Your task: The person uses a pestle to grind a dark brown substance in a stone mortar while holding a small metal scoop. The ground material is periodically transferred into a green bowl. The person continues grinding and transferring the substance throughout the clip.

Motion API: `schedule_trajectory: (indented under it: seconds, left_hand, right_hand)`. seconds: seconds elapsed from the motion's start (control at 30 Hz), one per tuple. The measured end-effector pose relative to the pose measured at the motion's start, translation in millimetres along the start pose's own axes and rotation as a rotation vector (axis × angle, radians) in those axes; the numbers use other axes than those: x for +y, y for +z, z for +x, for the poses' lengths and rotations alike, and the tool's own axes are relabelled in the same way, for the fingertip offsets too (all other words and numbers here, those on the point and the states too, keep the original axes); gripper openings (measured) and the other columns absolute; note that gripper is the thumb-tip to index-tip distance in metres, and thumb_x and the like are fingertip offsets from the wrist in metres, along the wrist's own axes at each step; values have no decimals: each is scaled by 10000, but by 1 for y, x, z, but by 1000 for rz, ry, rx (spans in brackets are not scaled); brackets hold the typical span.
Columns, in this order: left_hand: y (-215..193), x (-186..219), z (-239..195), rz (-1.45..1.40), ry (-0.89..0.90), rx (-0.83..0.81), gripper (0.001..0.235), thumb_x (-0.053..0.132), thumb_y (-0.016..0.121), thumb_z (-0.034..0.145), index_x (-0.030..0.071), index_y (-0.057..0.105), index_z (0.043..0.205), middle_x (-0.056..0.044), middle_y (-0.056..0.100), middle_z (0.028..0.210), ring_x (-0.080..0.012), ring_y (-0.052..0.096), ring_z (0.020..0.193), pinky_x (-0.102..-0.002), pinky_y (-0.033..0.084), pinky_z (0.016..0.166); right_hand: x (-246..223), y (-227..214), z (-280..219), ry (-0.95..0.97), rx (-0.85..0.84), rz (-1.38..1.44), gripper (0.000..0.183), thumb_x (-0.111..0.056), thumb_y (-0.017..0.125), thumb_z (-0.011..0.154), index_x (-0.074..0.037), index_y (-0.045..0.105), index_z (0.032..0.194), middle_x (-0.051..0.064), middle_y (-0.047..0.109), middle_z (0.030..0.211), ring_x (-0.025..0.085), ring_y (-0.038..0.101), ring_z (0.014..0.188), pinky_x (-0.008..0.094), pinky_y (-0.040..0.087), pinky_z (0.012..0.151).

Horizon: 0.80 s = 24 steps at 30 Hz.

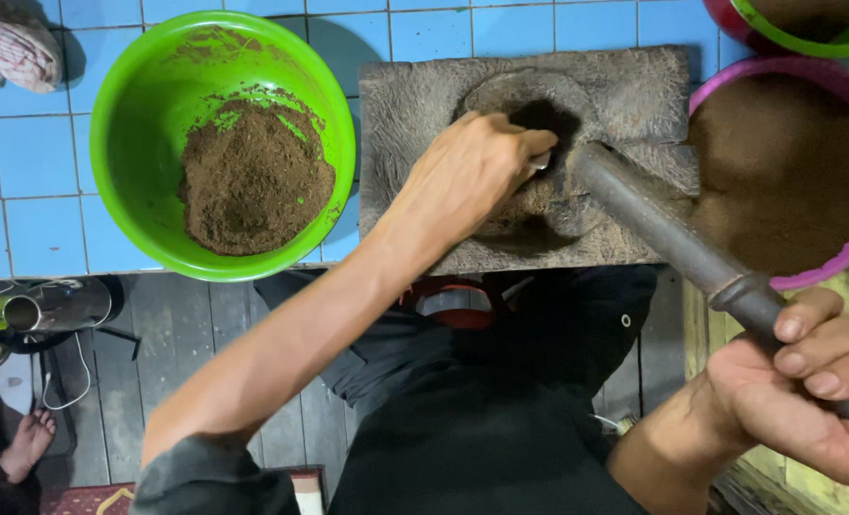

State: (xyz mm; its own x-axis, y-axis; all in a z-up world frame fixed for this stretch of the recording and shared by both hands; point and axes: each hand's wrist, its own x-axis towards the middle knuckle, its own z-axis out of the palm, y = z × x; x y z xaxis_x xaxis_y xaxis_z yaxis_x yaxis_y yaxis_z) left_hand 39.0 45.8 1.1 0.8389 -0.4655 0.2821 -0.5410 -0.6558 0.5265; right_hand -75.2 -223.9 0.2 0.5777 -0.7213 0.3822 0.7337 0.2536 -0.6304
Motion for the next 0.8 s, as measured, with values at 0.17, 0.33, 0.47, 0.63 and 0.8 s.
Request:
schedule_trajectory:
  seconds: [0.17,0.33,0.47,0.63,0.8]
  left_hand:
    - [6,-14,-4,289,66,-49,161,-52,595,826,100,583,773,-53,639,626,-307,603,605,-439,496,655]
    - [-28,15,-25,59,-10,-138,94,22,529,882,80,599,858,-108,629,659,-362,606,651,-484,414,567]
    - [13,-1,-18,-6,-26,-145,289,1,563,898,27,758,1110,-114,665,582,-323,678,559,-468,440,451]
    - [4,7,0,-22,46,-55,112,-40,596,822,52,652,851,-125,591,579,-381,584,563,-495,394,492]
    - [2,-1,-2,67,-49,-103,365,-194,491,856,-19,724,1076,-1,586,562,-222,537,429,-464,584,588]
  right_hand:
    - [2,0,-2,-58,73,49,290,-273,416,791,-126,269,589,9,152,535,173,186,505,370,285,597]
    - [6,-25,4,17,19,102,308,-352,458,731,-125,323,573,20,201,542,176,226,541,367,322,644]
    - [1,-1,1,20,67,45,249,-203,443,785,-124,322,583,3,177,531,155,194,493,342,329,607]
    - [2,-8,3,30,59,96,253,-225,449,769,-126,313,581,7,177,538,165,209,497,364,317,606]
    - [3,-9,2,21,66,91,253,-217,431,776,-129,308,573,-1,170,536,167,227,497,362,335,602]
